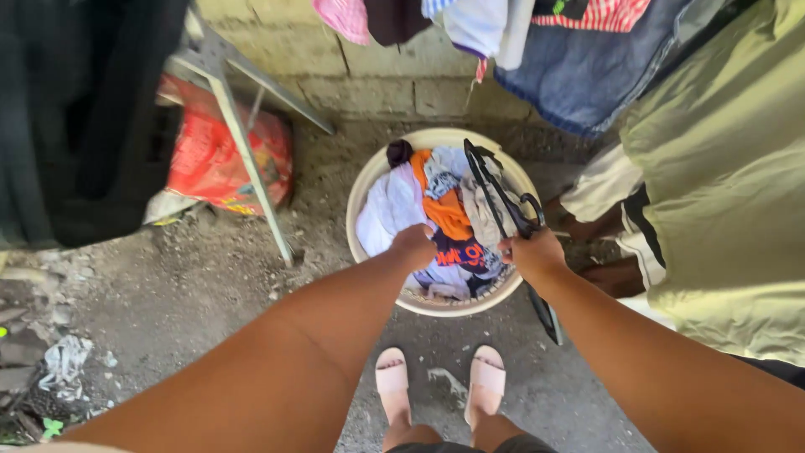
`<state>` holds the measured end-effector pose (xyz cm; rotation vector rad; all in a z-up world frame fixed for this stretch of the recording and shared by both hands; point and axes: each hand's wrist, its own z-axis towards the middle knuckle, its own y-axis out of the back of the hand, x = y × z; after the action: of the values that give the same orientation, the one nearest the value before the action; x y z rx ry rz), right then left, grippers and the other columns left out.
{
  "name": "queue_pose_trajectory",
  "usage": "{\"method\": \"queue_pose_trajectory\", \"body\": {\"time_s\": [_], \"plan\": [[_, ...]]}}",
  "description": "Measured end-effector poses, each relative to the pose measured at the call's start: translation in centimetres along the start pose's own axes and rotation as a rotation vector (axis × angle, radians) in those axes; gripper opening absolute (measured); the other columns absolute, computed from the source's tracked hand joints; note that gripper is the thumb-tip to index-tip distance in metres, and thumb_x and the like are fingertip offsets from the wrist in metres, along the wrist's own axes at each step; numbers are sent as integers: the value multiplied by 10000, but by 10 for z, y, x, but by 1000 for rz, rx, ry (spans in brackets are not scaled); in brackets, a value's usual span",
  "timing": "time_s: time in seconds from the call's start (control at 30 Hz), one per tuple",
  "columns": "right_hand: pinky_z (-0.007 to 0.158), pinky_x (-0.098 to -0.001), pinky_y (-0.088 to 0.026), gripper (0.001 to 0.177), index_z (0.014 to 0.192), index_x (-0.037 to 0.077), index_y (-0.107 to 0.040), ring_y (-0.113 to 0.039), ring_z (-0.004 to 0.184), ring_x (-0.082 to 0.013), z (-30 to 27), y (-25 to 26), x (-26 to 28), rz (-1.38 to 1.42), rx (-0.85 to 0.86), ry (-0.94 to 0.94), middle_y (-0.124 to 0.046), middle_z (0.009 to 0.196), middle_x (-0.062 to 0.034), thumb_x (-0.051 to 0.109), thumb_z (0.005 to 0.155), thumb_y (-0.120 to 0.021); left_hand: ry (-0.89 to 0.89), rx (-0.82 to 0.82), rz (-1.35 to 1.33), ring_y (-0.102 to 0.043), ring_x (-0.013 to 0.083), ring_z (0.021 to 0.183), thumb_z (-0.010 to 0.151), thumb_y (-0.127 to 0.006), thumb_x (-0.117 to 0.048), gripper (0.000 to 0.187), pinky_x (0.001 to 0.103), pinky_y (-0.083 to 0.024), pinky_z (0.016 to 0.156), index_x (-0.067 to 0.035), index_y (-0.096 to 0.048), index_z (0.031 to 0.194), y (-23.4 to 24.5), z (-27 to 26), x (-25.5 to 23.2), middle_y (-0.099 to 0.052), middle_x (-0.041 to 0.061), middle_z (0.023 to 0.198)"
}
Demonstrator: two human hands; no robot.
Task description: Hanging various items of clothing from a basket onto hangers on a clothes rack.
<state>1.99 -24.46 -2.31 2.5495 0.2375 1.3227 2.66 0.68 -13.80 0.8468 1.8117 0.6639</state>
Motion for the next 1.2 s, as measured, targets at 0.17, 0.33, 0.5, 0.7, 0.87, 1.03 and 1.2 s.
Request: {"method": "queue_pose_trajectory", "body": {"time_s": [0.17, 0.33, 0.5, 0.7, 0.87, 1.03, 1.2], "plan": [[504, -302, -513, 177, 1115, -13, -613, -735, 658, -174, 34, -3, -32, -25, -12, -1, -781, 875, -94, 81, 972, -570, -30, 69, 119, -704, 312, 1076, 934, -619, -250, 407, 396, -539, 944, -80, -624, 1303, -78, 82, 42, -724, 166, 1126], [537, -300, -613, 205, 1128, -1, -553, -751, 717, -163, 63, 0, -50, 155, -28, 113, -724, 887, -81, 58, 934, -578, 190, 154, -205, -603, 270, 1164, 959, -598, -314, 438, 419, -496, 994, -116, -584, 1349, -80, 96, -12, -625, 124, 1222], [630, -306, -620, 144, 1079, -28, -579, -738, 746, -171, 95, 9, -69, 133, 75, 107, -753, 902, -120, 92, 1007, -550, 709, 163, -947, -383, 252, 1392, 916, -694, -431, 590, 468, -396, 1127, -164, -533, 1417, -67, 107, -48, -418, 91, 1505], [617, -288, -607, 151, 1075, -1, -597, -748, 756, -169, 98, 16, -69, 132, 109, 127, -762, 900, -111, 114, 999, -536, 773, -108, -1424, -500, 210, 1091, 985, -728, -430, 510, 397, -403, 972, -155, -601, 1396, -140, 192, 35, -582, 73, 1231], [542, -297, -532, 165, 1094, 4, -602, -731, 741, -175, 88, 12, -47, 173, 110, 125, -756, 924, -112, 117, 978, -567, 827, -331, -1583, -502, 165, 663, 1001, -657, -267, 195, 318, -410, 591, -102, -619, 1098, -44, 117, -19, -572, 49, 841], [598, -293, -585, 216, 1062, -32, -644, -761, 746, -215, 73, -12, -2, 80, 239, 311, -798, 954, -118, 136, 933, -684, 521, -307, -1126, -522, 175, 459, 1009, -423, -326, 312, 329, -397, 401, -123, -615, 871, 45, 65, -61, -584, 40, 642], [845, -344, -576, 649, 1198, 71, -652, -756, 926, -224, 30, -29, 60, -233, 189, 622, -776, 1036, -68, 214, 614, -899, 108, -476, -1181, -442, 155, 530, 834, -548, -117, 163, 343, -318, 427, -5, -631, 917, 121, 15, -125, -502, 45, 700]]}}
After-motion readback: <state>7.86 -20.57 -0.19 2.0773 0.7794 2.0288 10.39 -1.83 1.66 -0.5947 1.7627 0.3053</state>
